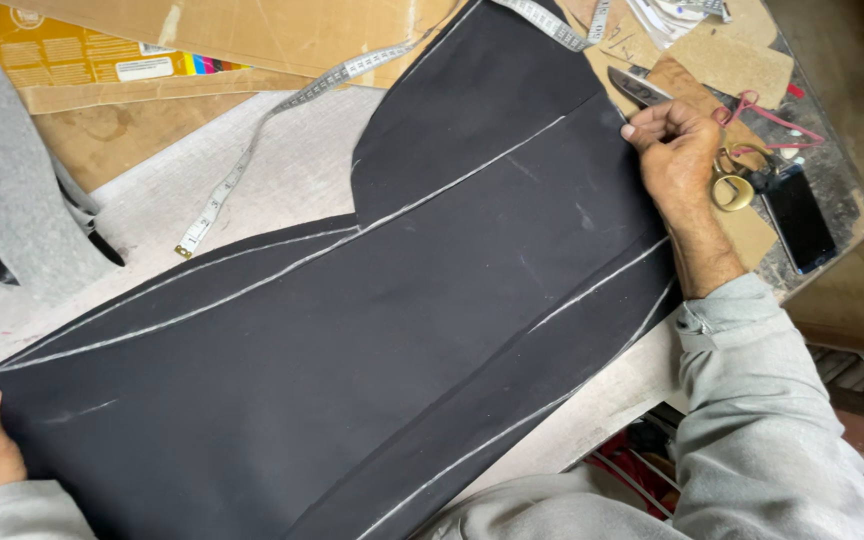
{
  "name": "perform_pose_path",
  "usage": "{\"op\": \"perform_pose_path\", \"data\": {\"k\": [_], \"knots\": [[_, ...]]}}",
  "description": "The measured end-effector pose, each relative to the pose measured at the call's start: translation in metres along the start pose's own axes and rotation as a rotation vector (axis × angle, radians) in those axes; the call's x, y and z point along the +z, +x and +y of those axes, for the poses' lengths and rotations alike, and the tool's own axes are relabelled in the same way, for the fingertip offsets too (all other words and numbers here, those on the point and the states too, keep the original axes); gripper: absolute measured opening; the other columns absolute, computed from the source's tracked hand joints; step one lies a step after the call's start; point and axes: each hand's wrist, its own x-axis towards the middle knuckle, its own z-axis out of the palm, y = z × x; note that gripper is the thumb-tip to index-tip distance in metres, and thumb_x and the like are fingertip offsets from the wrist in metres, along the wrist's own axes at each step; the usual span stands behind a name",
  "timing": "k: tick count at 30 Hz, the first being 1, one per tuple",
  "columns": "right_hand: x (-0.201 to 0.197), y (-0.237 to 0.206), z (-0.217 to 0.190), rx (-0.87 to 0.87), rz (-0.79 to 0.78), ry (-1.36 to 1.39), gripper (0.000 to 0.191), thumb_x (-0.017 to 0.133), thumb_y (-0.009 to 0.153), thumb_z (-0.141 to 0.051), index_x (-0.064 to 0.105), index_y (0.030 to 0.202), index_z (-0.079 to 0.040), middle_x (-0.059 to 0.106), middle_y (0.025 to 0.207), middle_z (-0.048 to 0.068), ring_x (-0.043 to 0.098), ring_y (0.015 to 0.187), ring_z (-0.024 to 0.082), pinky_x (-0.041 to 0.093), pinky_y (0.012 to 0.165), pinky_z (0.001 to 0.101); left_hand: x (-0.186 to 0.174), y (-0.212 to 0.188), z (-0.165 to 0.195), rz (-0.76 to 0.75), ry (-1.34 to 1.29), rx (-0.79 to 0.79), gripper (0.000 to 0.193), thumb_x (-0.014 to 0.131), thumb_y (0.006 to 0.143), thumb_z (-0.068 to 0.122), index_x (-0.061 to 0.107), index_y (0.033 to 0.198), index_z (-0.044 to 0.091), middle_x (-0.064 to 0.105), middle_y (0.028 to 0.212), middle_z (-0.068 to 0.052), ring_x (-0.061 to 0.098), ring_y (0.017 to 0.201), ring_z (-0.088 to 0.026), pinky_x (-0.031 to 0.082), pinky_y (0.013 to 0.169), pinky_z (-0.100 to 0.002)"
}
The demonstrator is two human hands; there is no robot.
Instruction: The person places a printed paper pattern on a black fabric, aligns it, and uses chalk to trace the outline. They then use large shears to cut the fabric along the marked lines, producing a shaped fabric piece.
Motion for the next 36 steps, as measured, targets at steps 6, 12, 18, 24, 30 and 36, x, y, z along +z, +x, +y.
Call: {"op": "perform_pose_path", "data": {"k": [6, 12, 18, 24, 30, 36], "knots": [[0.011, -0.005, -0.009, -0.122, -0.091, 0.064, 0.016, 0.073, 0.101, 0.015, 0.064, 0.099, 0.001, 0.074, 0.103, 0.006, 0.067, 0.09, 0.008, 0.055, 0.088, 0.0208, -0.009, 0.008, 0.012, 0.001, -0.253, 0.093, 0.009, 0.083, 0.1, -0.007, 0.076, 0.107, -0.005, 0.073, 0.097, -0.006, 0.064, 0.084, -0.007, 0.053, 0.08, -0.022], [0.027, -0.014, -0.033, -0.035, -0.049, 0.008, 0.014, 0.075, 0.1, 0.003, 0.065, 0.107, -0.005, 0.069, 0.103, 0.001, 0.064, 0.093, 0.009, 0.053, 0.09, 0.0227, -0.012, 0.012, 0.024, 0.049, -0.215, 0.062, 0.011, 0.083, 0.095, -0.002, 0.077, 0.104, -0.002, 0.072, 0.091, -0.004, 0.06, 0.076, -0.007, 0.051, 0.071, -0.022], [0.037, -0.026, -0.012, -0.04, -0.153, -0.212, 0.032, 0.077, 0.094, 0.003, 0.063, 0.123, -0.003, 0.068, 0.108, 0.007, 0.063, 0.097, 0.012, 0.053, 0.092, 0.0254, -0.018, 0.015, 0.021, 0.063, -0.158, 0.076, 0.014, 0.087, 0.094, 0.005, 0.076, 0.102, 0.001, 0.073, 0.089, -0.004, 0.06, 0.071, -0.007, 0.051, 0.066, -0.024], [0.038, -0.075, -0.054, -0.058, -0.408, -0.568, 0.053, 0.079, 0.089, 0.004, 0.062, 0.139, -0.001, 0.068, 0.112, 0.014, 0.063, 0.102, 0.014, 0.053, 0.094, 0.028, -0.058, -0.017, 0.005, 0.074, 0.149, 0.202, 0.063, 0.095, 0.084, 0.013, 0.062, 0.137, 0.003, 0.064, 0.121, -0.014, 0.055, 0.114, -0.032, 0.046, 0.099, -0.044], [0.115, -0.183, -0.213, -0.048, -0.911, 0.336, 0.065, 0.078, 0.086, 0.0, 0.058, 0.148, 0.001, 0.068, 0.12, 0.015, 0.063, 0.11, 0.016, 0.054, 0.097, 0.03, -0.111, -0.121, -0.038, 0.263, -0.024, 0.085, 0.068, 0.091, 0.09, 0.008, 0.054, 0.147, 0.005, 0.057, 0.135, -0.015, 0.055, 0.131, -0.034, 0.046, 0.116, -0.045], [0.161, -0.225, -0.263, 0.089, -0.695, -0.242, 0.058, 0.079, 0.09, -0.016, 0.054, 0.139, 0.002, 0.068, 0.108, 0.013, 0.069, 0.096, 0.024, 0.058, 0.081, 0.038, -0.189, -0.235, -0.107, 0.201, 0.237, -0.193, 0.066, 0.086, 0.087, 0.025, 0.058, 0.143, 0.006, 0.057, 0.145, -0.018, 0.051, 0.133, -0.039, 0.04, 0.112, -0.052]]}}
